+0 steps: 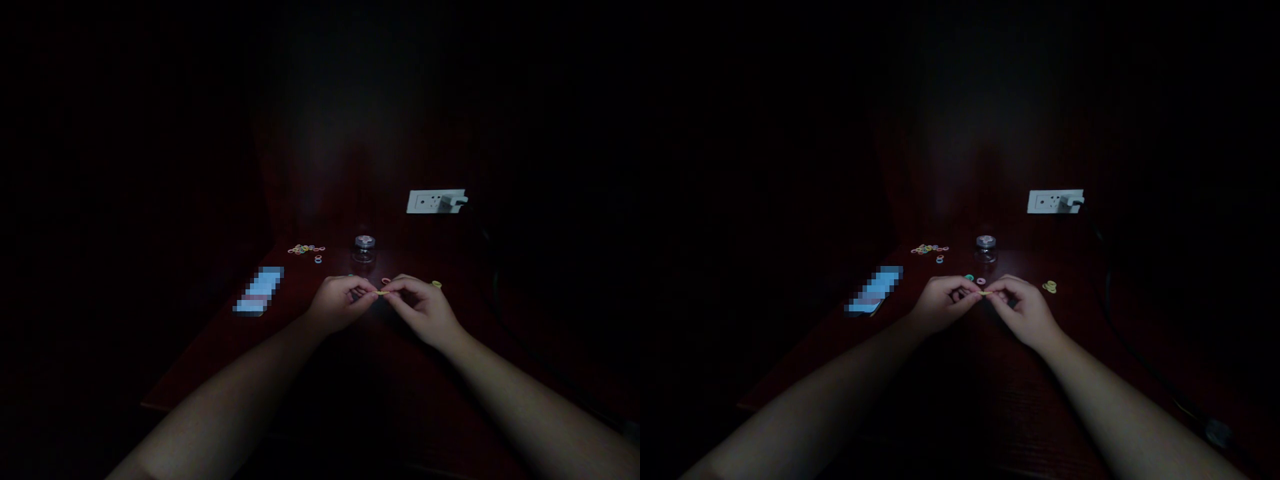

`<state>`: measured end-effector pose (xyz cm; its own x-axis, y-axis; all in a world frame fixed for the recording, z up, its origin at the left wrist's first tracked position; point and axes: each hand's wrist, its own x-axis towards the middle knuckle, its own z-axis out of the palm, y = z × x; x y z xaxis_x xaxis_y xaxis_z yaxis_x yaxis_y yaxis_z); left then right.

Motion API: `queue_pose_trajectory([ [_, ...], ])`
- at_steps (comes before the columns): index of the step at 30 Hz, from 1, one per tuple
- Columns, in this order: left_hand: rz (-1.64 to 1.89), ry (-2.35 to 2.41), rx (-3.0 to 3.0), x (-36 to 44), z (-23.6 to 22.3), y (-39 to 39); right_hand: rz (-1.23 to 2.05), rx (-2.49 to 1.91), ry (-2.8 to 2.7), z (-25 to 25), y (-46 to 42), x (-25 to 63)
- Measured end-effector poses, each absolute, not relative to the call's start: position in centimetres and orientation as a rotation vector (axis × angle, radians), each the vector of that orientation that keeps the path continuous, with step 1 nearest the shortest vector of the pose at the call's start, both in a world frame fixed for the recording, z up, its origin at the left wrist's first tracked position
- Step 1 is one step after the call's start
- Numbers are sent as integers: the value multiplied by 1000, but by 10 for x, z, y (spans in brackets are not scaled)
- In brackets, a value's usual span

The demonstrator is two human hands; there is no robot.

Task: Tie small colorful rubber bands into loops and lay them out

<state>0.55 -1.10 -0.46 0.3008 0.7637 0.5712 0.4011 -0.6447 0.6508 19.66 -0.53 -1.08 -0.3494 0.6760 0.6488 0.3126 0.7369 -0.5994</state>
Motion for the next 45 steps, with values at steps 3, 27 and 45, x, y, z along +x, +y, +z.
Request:
queue_pose_trajectory([
  [3, 1277, 1033, 2207, 5, -6, -11, 472, -766, -1931, -10, -6, 197],
  [27, 1244, 916, 2327, 6, -4, -16, 548, -791, -1908, -14, -1, 199],
  [45, 1363, 1037, 2259, 7, -9, -10, 585, -781, -1957, -12, -4, 196],
])
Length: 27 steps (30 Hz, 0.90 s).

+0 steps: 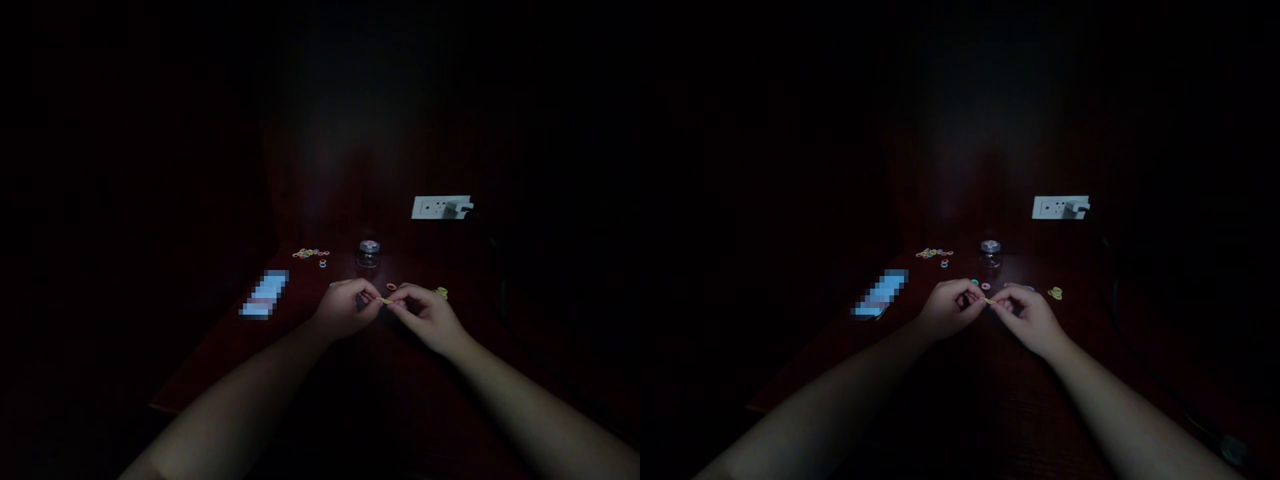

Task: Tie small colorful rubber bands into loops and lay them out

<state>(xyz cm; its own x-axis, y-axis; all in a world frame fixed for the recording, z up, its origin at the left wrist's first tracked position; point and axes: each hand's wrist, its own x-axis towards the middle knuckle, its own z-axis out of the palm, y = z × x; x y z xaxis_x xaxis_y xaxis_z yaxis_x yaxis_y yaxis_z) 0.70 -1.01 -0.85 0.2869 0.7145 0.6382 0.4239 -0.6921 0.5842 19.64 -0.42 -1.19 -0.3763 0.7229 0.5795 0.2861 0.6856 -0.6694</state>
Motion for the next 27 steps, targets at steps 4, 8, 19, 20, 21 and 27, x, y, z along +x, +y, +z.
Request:
queue_pose_trajectory([
  [4, 1361, 1049, 2249, 7, -10, -10, 594, -754, -1915, -11, -5, 196],
  [8, 1351, 1058, 2241, 7, -10, -10, 569, -754, -1936, -12, -5, 197],
  [19, 1384, 1145, 2235, 8, -6, -11, 606, -713, -2038, -9, -7, 197],
  [20, 1384, 1146, 2232, 8, -6, -10, 613, -711, -2042, -9, -7, 197],
  [21, 1381, 1143, 2234, 8, -6, -10, 618, -710, -2042, -9, -6, 198],
  [27, 1364, 1104, 2278, 6, -6, -10, 660, -754, -1969, -9, -5, 198],
])
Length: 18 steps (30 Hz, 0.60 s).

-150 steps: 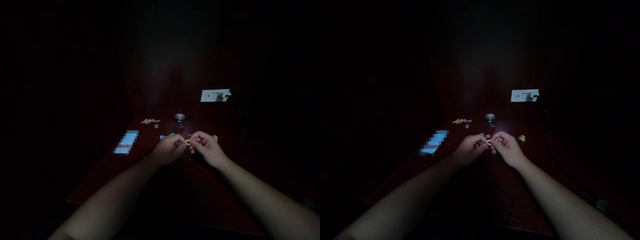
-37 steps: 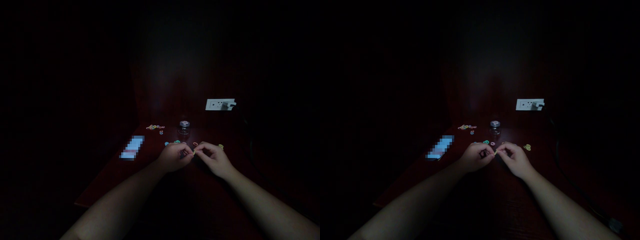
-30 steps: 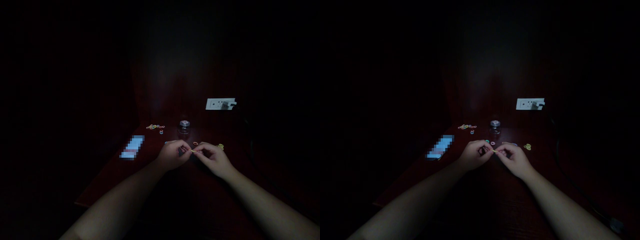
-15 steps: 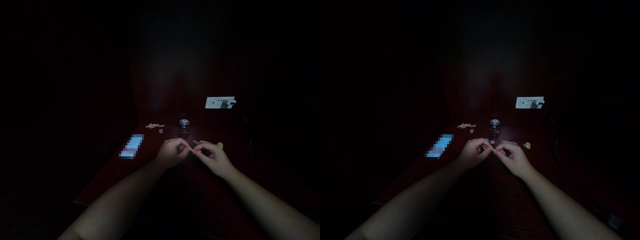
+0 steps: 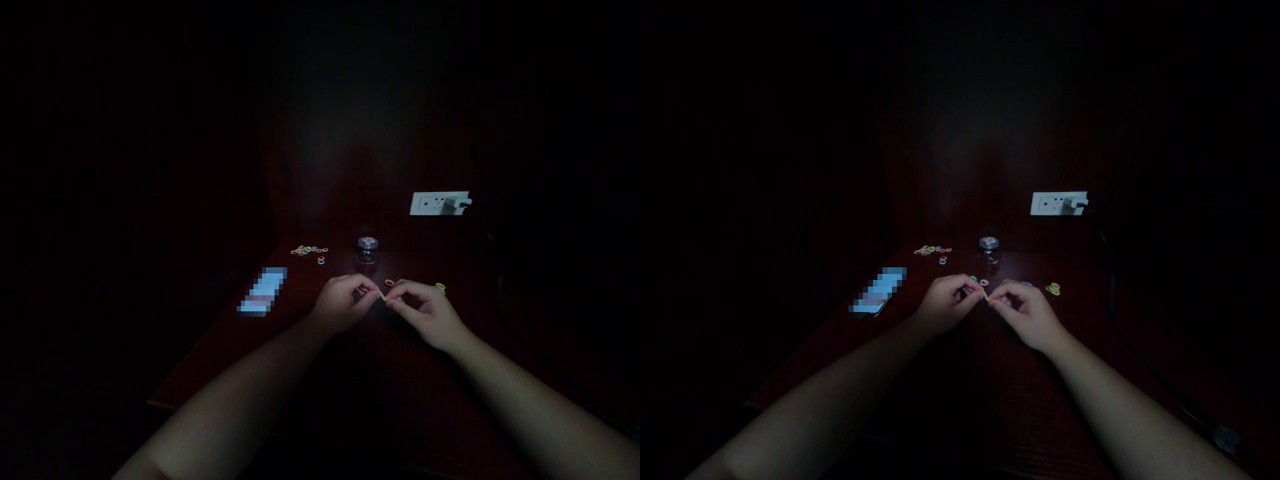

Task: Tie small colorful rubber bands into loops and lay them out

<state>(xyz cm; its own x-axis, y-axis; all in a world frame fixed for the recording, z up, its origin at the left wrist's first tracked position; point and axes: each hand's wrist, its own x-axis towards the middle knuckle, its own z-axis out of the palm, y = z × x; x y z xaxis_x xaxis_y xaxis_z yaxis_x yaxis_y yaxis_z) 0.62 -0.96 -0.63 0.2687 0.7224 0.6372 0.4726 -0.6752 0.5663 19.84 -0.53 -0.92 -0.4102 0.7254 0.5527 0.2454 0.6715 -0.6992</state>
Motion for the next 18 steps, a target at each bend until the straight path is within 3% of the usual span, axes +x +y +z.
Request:
queue_pose_trajectory([
  [18, 1362, 1152, 2298, 10, -5, -12, 667, -738, -2027, -10, -9, 196],
])
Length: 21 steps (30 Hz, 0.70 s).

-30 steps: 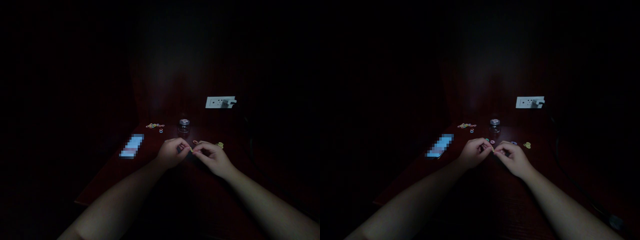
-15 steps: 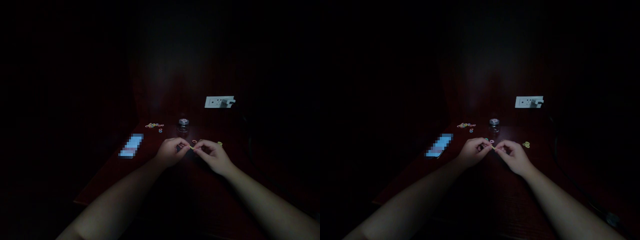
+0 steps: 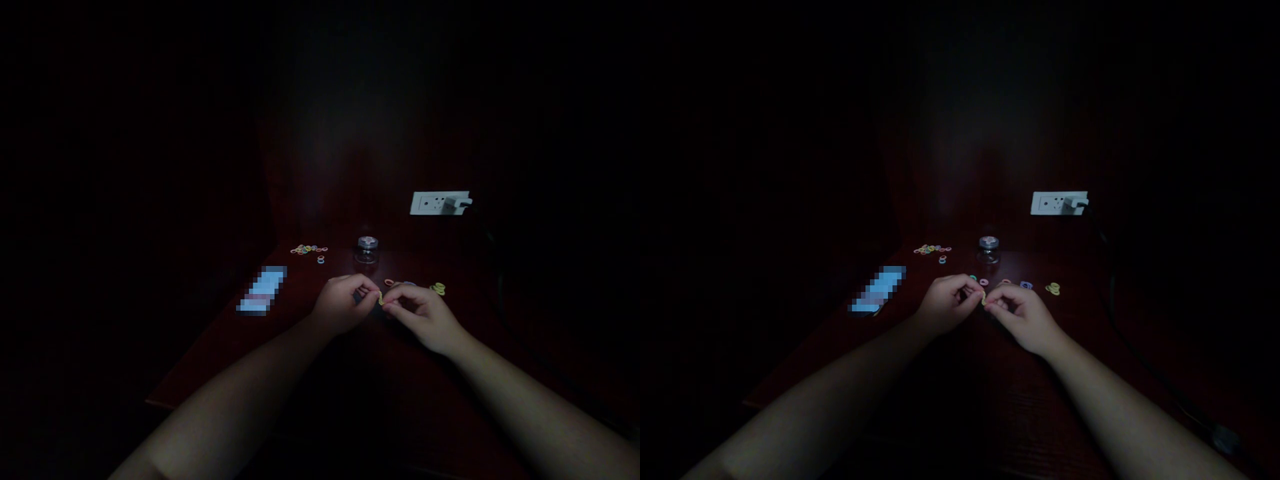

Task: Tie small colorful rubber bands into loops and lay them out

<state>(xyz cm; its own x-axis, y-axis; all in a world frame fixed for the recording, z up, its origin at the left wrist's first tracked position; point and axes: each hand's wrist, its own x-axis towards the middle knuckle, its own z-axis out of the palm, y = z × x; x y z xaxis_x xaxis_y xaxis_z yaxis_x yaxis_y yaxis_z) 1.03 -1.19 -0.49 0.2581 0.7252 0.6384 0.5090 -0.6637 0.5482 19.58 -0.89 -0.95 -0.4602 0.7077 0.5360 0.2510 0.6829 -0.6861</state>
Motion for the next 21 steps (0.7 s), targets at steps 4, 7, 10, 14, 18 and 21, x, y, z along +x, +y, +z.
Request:
queue_pose_trajectory([
  [4, 1367, 1157, 2292, 11, -5, -12, 711, -726, -2069, -8, -9, 197],
  [7, 1352, 1138, 2302, 11, -5, -12, 720, -735, -2059, -9, -8, 197],
  [10, 1361, 1115, 2297, 9, -5, -12, 695, -743, -2027, -10, -6, 197],
  [14, 1382, 1098, 2290, 8, -4, -12, 648, -764, -1977, -9, -6, 197],
  [18, 1350, 1095, 2284, 8, -5, -13, 649, -751, -1985, -8, -7, 196],
  [21, 1336, 1083, 2283, 8, -6, -12, 652, -748, -1985, -8, -7, 196],
])
